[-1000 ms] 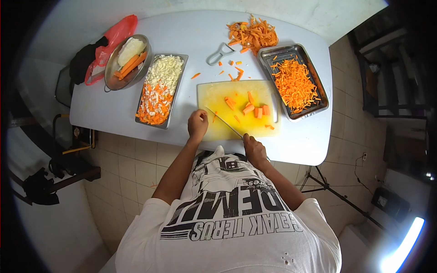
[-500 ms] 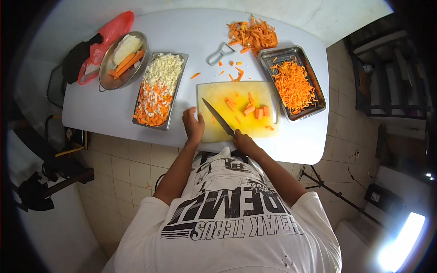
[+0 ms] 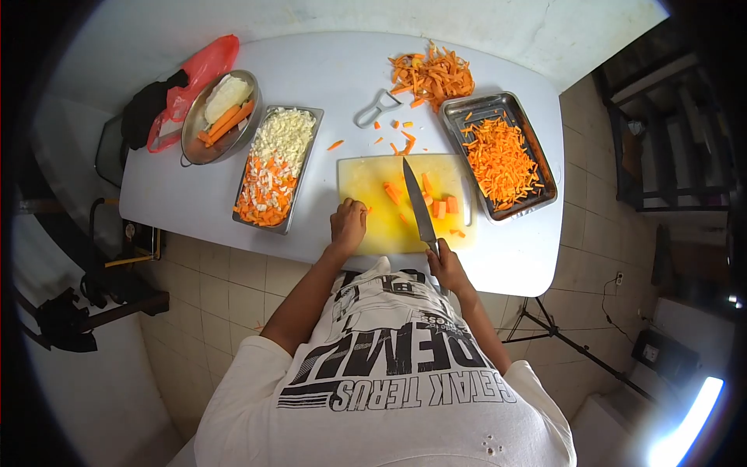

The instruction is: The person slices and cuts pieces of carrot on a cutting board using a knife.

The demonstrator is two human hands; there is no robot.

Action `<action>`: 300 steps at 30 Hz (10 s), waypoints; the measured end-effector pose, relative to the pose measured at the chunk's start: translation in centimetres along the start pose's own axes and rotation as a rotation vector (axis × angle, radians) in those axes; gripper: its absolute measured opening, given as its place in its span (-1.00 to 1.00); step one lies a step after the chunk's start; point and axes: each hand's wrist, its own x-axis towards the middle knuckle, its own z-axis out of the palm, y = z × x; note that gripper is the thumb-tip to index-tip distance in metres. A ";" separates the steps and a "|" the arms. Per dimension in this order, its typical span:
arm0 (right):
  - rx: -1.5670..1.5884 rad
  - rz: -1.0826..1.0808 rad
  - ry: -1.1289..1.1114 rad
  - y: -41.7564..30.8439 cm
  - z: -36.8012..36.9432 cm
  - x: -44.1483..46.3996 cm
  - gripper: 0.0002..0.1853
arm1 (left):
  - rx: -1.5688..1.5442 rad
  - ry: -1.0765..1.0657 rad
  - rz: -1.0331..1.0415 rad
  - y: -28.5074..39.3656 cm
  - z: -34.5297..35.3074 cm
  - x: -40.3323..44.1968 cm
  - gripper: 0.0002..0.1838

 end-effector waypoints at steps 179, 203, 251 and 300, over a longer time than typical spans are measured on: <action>-0.681 0.244 -0.158 -3.2 1.3 -0.8 -0.75 | -0.011 0.124 0.410 1.3 2.4 -4.3 -0.42; -0.701 0.213 -0.192 -1.5 2.5 0.7 -0.81 | 0.049 0.048 0.408 2.1 1.6 -4.1 -0.42; -0.608 0.206 -0.021 -4.2 4.6 -2.0 -0.82 | -0.368 0.133 0.114 -1.5 0.9 1.4 -0.82; -0.161 0.256 -0.325 -2.8 1.9 0.1 -0.76 | -0.556 -0.406 -0.377 -1.4 2.6 7.0 -0.39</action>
